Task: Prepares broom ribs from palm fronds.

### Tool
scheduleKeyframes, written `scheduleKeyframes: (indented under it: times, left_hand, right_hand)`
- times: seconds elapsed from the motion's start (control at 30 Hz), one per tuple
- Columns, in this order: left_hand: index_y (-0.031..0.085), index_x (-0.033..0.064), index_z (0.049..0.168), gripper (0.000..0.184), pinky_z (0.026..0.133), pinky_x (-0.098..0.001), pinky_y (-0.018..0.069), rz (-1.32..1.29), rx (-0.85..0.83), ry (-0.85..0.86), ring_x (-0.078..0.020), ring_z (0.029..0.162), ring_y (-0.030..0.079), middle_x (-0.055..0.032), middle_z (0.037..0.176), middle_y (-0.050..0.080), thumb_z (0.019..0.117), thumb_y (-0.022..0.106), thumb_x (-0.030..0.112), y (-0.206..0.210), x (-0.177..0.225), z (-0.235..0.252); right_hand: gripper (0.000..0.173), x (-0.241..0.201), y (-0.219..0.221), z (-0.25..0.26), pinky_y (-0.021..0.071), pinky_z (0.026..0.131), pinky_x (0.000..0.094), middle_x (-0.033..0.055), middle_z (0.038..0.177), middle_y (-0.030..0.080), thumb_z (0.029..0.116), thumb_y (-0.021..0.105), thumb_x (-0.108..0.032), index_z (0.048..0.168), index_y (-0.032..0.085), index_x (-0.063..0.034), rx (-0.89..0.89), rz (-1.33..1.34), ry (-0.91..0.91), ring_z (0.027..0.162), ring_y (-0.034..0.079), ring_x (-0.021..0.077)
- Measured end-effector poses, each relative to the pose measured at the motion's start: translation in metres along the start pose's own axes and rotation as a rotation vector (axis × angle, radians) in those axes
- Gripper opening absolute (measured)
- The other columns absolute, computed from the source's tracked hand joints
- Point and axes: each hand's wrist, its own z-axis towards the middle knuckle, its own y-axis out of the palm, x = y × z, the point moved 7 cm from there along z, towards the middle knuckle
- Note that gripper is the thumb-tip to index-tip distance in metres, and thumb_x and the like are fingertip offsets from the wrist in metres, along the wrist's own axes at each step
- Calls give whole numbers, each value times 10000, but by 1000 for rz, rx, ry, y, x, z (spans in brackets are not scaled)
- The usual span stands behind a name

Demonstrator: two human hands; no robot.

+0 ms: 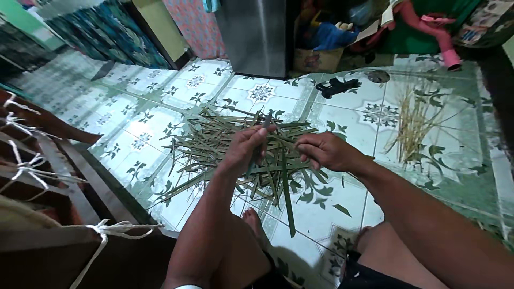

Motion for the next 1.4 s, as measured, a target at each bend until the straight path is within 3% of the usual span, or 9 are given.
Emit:
scheduleKeyframes:
  times: [0.2, 0.3, 0.4, 0.6, 0.77, 1.0, 1.2, 1.4]
  left_hand:
    - [662, 138, 1280, 356, 439, -202, 479, -243, 41, 162, -38, 439, 508, 66, 576, 532, 1056, 501, 363, -40, 24, -8]
    - [640, 161, 1314, 369, 435, -195, 473, -185, 16, 93, -41, 443, 502, 50, 598, 534, 1052, 511, 386, -28, 12, -8]
    - [652, 118, 1307, 363, 449, -185, 484, -78, -28, 14, -30, 467, 519, 45, 632, 573, 1056, 495, 328, -11, 6, -6]
    - [645, 154, 1304, 360, 430, -195, 471, -266, 29, 196, -32, 429, 498, 72, 575, 529, 1047, 522, 374, -45, 30, -12]
    - [640, 133, 1331, 381, 426, -188, 461, -137, -51, 19, -35, 436, 487, 44, 593, 540, 1043, 530, 357, -16, 9, -10]
    - [634, 130, 1327, 376, 412, -205, 465, -258, 14, 163, -45, 420, 499, 54, 564, 524, 1050, 516, 355, -40, 27, -13]
    - [639, 119, 1328, 360, 440, -197, 472, -155, -15, 87, -41, 455, 504, 45, 607, 545, 1057, 511, 319, -26, 17, -10]
    - [626, 229, 1298, 332, 431, -161, 445, -275, 215, 305, 0, 425, 466, 107, 579, 513, 1087, 414, 374, -84, 49, -25]
  right_hand:
    - [275, 0, -2, -6, 465, 483, 137, -55, 734, 640, 1094, 465, -200, 1063, 685, -39, -56, -2, -20, 506, 513, -35]
    - [291, 0, 5, -6, 468, 485, 147, -60, 732, 639, 1104, 439, -215, 1065, 673, -47, -110, -16, -6, 505, 517, -26]
    - [292, -3, 2, -5, 479, 514, 153, -54, 724, 630, 1091, 462, -229, 1027, 687, -54, -53, -84, -60, 532, 524, -32]
    - [266, -1, -14, -9, 509, 580, 172, -27, 769, 670, 1058, 518, -226, 1042, 727, -64, 75, -180, -96, 598, 567, -20]
    - [258, -2, -16, -9, 511, 610, 168, -18, 780, 678, 1045, 537, -221, 1034, 738, -60, 103, -211, -110, 626, 575, -23]
    - [256, 2, -21, -11, 472, 566, 140, -61, 756, 655, 1060, 523, -218, 1043, 730, -68, 89, -163, -87, 581, 527, -49]
    - [278, 3, -23, -12, 479, 567, 140, -62, 761, 653, 1066, 503, -227, 1025, 729, -69, 71, -178, -113, 587, 533, -49]
    - [287, 14, -34, -20, 470, 539, 169, -59, 749, 649, 1075, 481, -223, 1032, 720, -71, 14, -183, -53, 558, 521, -24]
